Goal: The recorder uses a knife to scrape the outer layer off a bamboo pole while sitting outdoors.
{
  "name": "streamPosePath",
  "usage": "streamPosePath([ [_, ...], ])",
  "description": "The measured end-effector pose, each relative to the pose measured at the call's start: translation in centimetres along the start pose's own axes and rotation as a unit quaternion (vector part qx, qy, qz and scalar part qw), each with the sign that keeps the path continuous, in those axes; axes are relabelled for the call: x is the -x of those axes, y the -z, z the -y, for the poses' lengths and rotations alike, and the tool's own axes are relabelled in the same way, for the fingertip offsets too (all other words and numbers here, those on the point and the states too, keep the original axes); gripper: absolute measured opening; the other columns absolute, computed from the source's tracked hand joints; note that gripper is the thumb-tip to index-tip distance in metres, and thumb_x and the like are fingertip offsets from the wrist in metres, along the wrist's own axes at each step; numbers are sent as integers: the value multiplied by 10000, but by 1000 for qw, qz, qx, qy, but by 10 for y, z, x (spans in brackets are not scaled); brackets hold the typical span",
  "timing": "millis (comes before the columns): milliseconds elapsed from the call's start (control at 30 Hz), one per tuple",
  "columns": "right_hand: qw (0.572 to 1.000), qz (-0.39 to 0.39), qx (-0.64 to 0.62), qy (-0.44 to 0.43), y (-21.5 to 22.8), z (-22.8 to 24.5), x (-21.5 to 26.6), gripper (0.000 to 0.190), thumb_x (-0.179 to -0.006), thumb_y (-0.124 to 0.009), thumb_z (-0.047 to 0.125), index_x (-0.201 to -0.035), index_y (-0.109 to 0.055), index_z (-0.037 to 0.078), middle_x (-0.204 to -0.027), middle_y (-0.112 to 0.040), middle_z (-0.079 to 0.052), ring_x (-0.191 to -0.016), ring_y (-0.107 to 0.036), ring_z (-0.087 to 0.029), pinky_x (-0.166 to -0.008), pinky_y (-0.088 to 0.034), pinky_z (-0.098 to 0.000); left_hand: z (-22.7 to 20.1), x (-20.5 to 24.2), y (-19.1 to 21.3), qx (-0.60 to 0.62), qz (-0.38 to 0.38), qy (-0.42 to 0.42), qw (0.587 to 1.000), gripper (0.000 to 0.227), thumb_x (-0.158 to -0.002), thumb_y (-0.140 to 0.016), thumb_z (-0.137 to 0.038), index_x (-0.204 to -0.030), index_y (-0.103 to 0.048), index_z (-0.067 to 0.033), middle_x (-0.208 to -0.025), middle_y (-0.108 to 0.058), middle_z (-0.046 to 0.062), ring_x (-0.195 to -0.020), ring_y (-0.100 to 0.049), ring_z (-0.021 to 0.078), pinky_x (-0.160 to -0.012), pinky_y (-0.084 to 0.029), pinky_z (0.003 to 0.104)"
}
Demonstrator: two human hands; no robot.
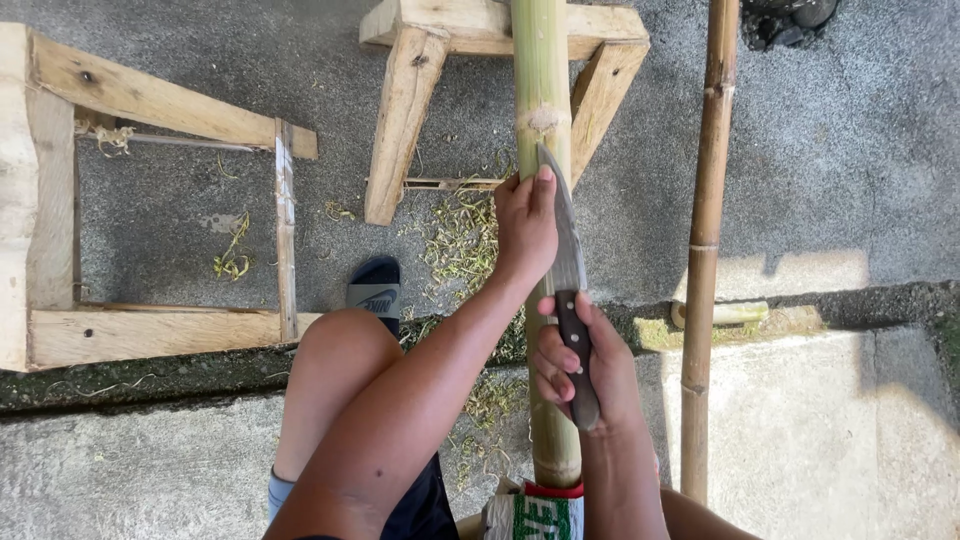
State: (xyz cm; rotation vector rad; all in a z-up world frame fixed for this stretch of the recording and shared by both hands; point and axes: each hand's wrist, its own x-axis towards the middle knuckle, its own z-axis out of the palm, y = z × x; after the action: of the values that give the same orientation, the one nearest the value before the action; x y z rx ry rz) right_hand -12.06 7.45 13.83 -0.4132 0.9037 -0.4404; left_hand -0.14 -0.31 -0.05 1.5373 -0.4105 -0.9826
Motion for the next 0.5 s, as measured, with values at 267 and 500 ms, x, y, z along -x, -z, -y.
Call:
streamPosePath([
  [267,1000,12,-11,14,-3,-2,0,438,-1113,-385,401,-1149,-616,31,-551,-421,26,-368,-379,-96,-348,-295,-252,3,4,-7,20,-14,-7,1000,608,-1054,-338,-526,-1179,-691,-47,-1251,-393,177,-1141,-457,259,-1019,-431,442],
  [500,999,26,-39,8,-3,0,1,434,-1123,-383,393,-1140,-604,19,-559,-419,25,-377,-376,-99,-349,-302,-250,3,3,-7,-6,-8,-22,1000,603,-1072,-351,-515,-1147,-723,-46,-1219,-413,178,-1154,-414,268,-1036,-412,440],
])
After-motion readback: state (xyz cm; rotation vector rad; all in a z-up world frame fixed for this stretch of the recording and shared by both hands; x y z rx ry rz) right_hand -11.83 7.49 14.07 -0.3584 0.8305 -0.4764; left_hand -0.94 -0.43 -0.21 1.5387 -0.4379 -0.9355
